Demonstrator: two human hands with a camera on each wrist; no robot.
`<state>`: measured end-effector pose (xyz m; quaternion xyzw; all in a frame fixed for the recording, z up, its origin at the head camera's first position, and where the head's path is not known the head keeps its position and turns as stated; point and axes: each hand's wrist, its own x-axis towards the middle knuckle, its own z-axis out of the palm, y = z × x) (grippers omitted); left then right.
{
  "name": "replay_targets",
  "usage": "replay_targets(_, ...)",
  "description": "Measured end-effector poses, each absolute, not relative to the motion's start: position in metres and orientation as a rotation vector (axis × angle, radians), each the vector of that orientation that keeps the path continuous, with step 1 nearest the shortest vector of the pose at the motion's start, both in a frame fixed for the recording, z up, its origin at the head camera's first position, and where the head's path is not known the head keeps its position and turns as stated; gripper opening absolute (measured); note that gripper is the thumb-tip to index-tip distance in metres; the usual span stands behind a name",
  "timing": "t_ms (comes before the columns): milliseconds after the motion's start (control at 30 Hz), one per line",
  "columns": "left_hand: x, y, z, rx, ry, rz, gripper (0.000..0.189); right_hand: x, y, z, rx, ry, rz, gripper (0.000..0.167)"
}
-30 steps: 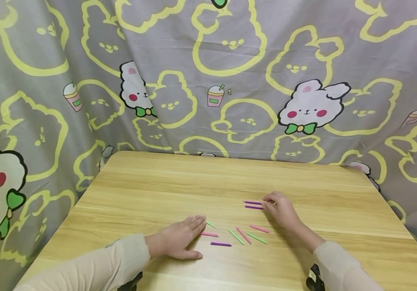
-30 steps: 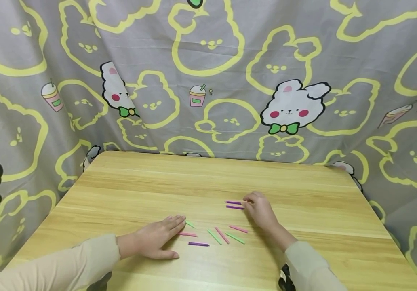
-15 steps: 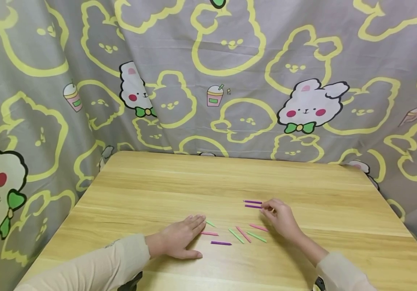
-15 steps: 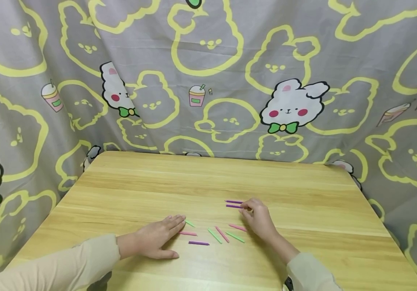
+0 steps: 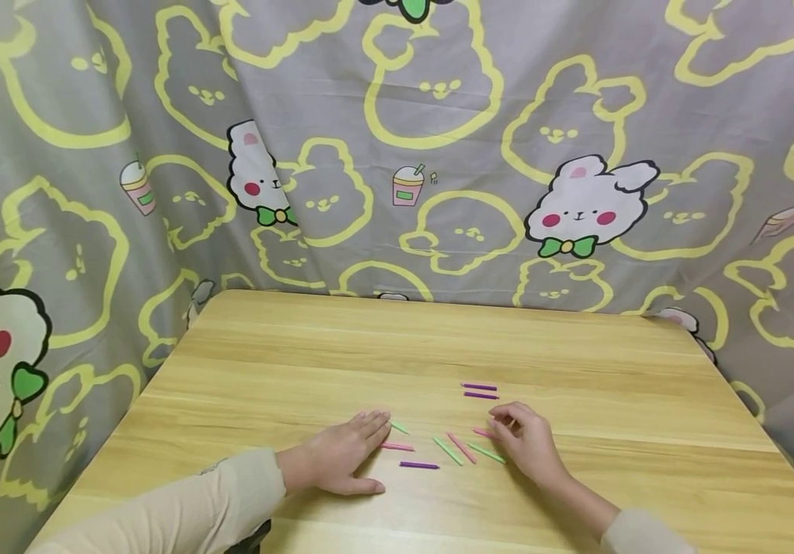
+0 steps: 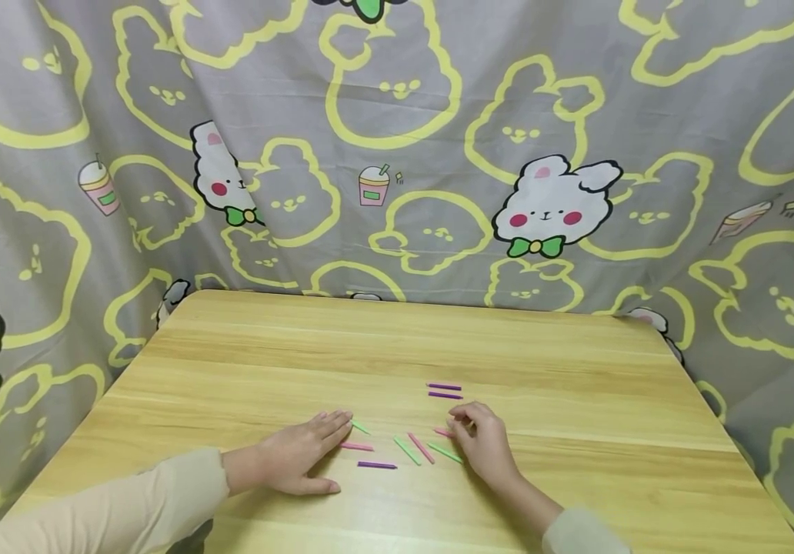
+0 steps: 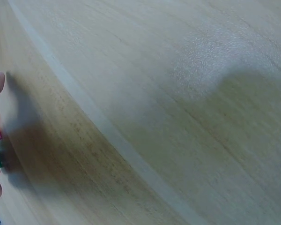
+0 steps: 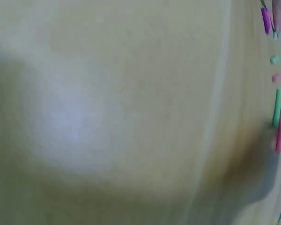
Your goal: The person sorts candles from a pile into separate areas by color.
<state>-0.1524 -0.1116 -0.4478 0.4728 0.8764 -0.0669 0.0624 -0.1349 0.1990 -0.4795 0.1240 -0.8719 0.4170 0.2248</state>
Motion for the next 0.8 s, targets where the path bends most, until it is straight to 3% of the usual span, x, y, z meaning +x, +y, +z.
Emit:
replay_targets(367,-0.154,-0.112,-0.449,1.429,2.644,-0.204,0.083,-0.121,0.187,-0.482,0.218,-2.438,1.181,0.016)
replay_targets(800,-0.154,-0.111,-0.450,1.421,2.643,-0.199,0.083,-0.101,0.165,-0.479,0.259,-2.369,1.256,0.019)
